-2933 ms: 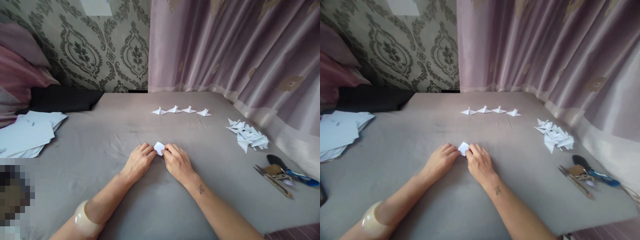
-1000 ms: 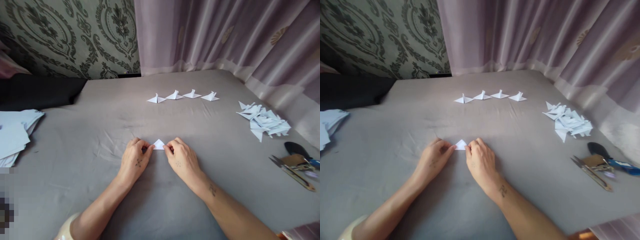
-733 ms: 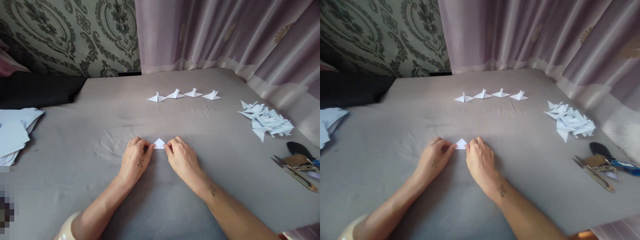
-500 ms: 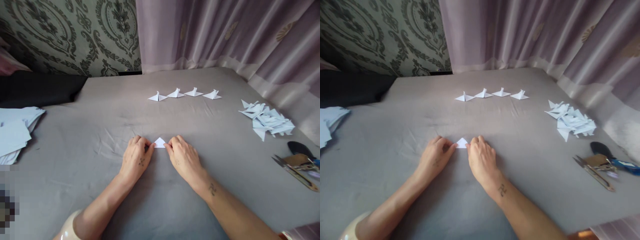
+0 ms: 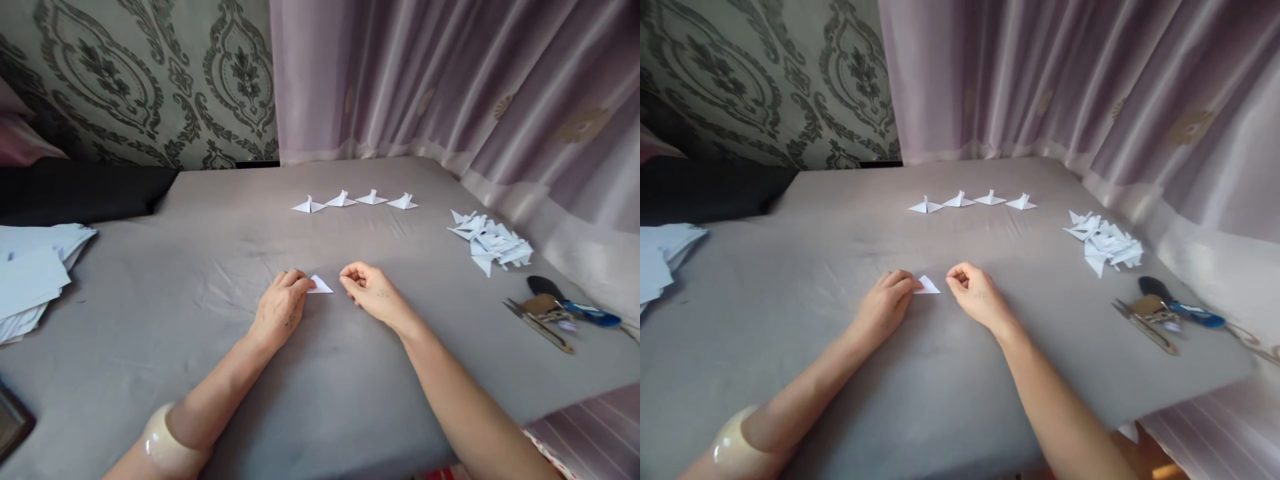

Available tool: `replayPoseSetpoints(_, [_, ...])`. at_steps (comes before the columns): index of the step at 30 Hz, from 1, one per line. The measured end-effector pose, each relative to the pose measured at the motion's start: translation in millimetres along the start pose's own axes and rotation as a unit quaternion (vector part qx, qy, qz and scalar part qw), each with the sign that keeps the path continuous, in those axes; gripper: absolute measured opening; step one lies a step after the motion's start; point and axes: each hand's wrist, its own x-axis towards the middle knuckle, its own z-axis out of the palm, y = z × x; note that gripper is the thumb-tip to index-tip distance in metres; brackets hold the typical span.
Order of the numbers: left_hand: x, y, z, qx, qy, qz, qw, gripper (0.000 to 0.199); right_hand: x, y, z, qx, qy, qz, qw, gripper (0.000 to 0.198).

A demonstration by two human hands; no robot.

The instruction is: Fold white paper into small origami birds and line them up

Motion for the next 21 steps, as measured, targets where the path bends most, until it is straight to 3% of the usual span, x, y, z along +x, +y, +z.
replayPoseSetpoints(4, [2, -4, 3, -0.014, 0.014, 0.019, 1.000, 0.034, 6, -13, 22, 0.020, -0.007, -0.051, 0.998, 0.014])
replayPoseSetpoints(6, [3, -4, 4, -0.010, 0.019, 0.014, 1.000, 0.032, 9, -19, 33, -0.009, 0.000, -0.037, 0.999, 0.011])
replayPoseSetpoints(12, [2, -1, 0, 0.007, 0.034, -0.162, 0.986, 0.021, 13, -20, 48, -0.065, 0.045, -0.002, 0.997, 0.011])
replayPoseSetpoints(21, [3, -11, -2, -0.034, 0.028, -0.187, 0.981, 0.019, 12, -30, 57, -0.145, 0.071, 0.037, 0.986, 0.020])
